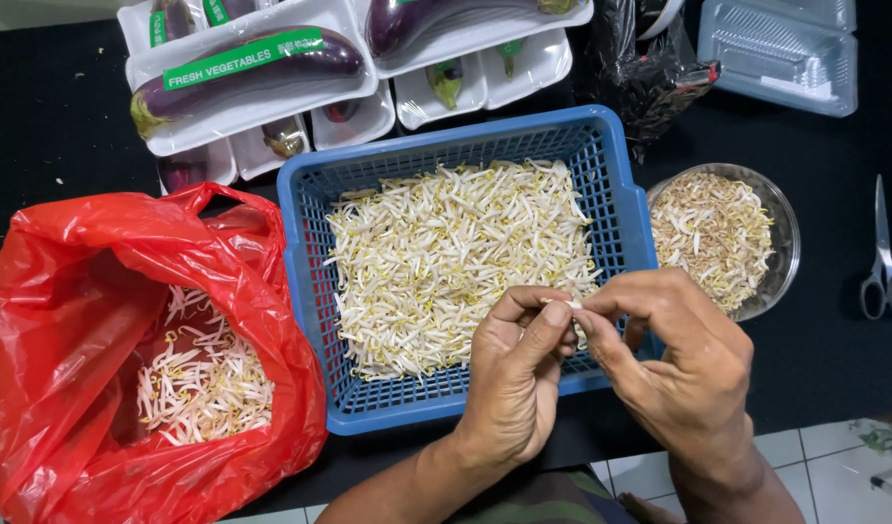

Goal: Sorting and cleaning bean sprouts by manually removing hulls and roots and placing them into a separate container.

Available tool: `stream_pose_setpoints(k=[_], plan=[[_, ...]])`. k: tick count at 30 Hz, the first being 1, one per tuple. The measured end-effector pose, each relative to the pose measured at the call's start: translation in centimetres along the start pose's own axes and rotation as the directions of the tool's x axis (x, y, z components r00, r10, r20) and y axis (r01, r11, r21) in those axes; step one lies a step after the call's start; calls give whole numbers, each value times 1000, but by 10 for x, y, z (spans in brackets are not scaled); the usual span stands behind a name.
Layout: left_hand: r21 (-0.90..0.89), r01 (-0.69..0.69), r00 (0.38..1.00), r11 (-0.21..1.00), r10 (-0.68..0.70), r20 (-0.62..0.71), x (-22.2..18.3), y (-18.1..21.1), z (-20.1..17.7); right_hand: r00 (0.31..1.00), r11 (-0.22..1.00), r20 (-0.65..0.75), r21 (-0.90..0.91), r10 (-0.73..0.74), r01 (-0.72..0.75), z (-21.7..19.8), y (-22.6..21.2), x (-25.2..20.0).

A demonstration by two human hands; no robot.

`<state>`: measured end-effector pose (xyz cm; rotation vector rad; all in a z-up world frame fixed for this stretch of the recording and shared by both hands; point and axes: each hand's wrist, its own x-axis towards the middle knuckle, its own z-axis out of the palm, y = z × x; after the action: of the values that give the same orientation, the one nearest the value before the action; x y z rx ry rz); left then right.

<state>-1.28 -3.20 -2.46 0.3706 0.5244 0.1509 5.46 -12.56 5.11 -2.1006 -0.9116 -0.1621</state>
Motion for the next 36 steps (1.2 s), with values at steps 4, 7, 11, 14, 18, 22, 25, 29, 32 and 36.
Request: stream_pose_setpoints(k=[4,7,11,14,18,22,25,29,32,36], plan=[[-22,18,1000,1000,-18,21,1,-3,-2,997,996,35,52,73,-74,0,5,-3],[-44,98,995,994,-97,33,1,-1,-1,988,983,93,123,126,-137,-1,15,-5],[-94,210,978,973,-207,34,3,2,-2,931,869,263,360,254,-340,-3,36,-10],[-135,266,964,955,-261,50,3,2,-1,886,689,364,565,286,-454,-3,46,-14],[-105,281,960,954,-281,19,3,-2,2,875,598,398,642,276,-480,-3,55,-21],[-53,246,969,968,-246,6,2,-2,4,877,600,395,642,275,-477,-4,47,-17],[-36,218,976,975,-218,0,1,-1,5,868,630,400,602,294,-491,-2,42,-17],[-26,131,990,991,-132,-41,1,-4,6,984,972,86,165,153,-166,0,24,-12],[-2,61,997,998,-61,-45,-1,-7,5,999,999,-16,-26,-44,43,1,16,-8],[46,4,998,999,-1,-63,-4,-10,5,986,975,-49,-165,-160,150,3,11,-9]])
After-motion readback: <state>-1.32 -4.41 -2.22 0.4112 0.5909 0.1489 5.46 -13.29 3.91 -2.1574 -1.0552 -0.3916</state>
